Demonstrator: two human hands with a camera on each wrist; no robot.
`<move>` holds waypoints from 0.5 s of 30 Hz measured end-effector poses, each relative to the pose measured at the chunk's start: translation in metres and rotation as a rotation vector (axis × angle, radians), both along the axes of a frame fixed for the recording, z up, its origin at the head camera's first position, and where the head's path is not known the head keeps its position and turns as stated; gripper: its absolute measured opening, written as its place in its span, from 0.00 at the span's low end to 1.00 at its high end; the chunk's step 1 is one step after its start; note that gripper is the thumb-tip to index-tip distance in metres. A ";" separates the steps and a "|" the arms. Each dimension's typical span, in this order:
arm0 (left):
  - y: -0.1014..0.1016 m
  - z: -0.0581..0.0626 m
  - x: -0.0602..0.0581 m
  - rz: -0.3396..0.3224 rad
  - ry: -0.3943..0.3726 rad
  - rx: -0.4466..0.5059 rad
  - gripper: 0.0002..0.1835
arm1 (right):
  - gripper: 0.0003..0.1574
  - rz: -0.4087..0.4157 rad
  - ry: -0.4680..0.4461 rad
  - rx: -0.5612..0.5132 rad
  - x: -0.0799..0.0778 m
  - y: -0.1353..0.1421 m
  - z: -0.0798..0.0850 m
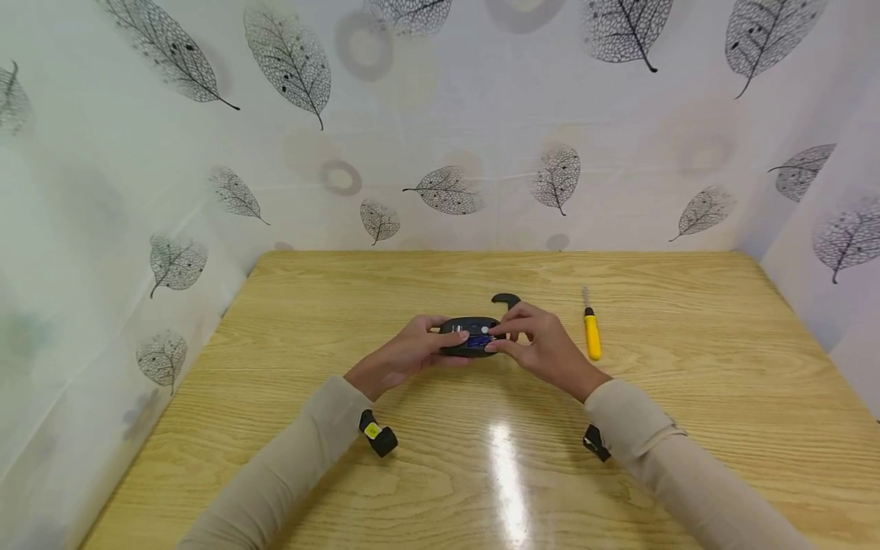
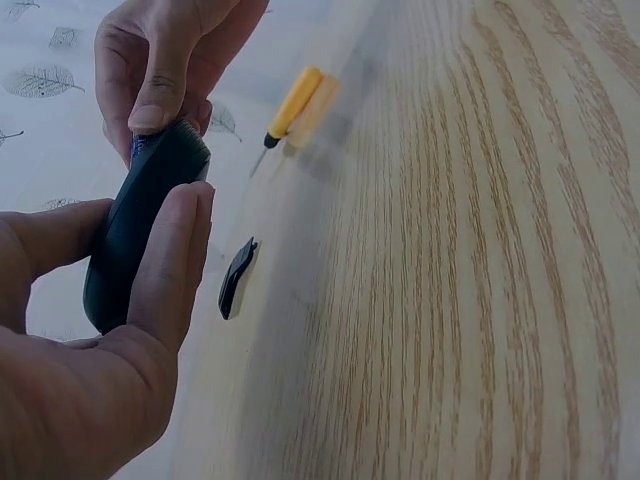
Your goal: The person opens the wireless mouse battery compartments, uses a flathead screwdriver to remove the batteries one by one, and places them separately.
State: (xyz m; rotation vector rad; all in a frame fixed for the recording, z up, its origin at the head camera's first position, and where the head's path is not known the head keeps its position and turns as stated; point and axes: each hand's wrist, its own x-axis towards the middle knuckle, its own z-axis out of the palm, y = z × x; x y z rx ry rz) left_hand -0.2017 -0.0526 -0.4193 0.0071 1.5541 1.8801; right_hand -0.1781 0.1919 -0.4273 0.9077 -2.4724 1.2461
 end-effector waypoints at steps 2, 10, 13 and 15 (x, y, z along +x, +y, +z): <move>0.000 -0.001 0.000 0.001 -0.001 0.003 0.28 | 0.11 -0.013 0.014 0.014 0.000 0.000 0.001; 0.001 -0.003 0.000 0.027 -0.009 -0.007 0.30 | 0.15 -0.043 0.072 0.054 -0.001 0.009 0.009; 0.001 -0.004 -0.001 0.032 -0.015 -0.016 0.31 | 0.15 -0.032 0.081 0.079 -0.003 0.014 0.011; 0.001 -0.006 -0.001 0.034 -0.013 -0.019 0.31 | 0.15 -0.031 0.090 0.094 -0.005 0.019 0.012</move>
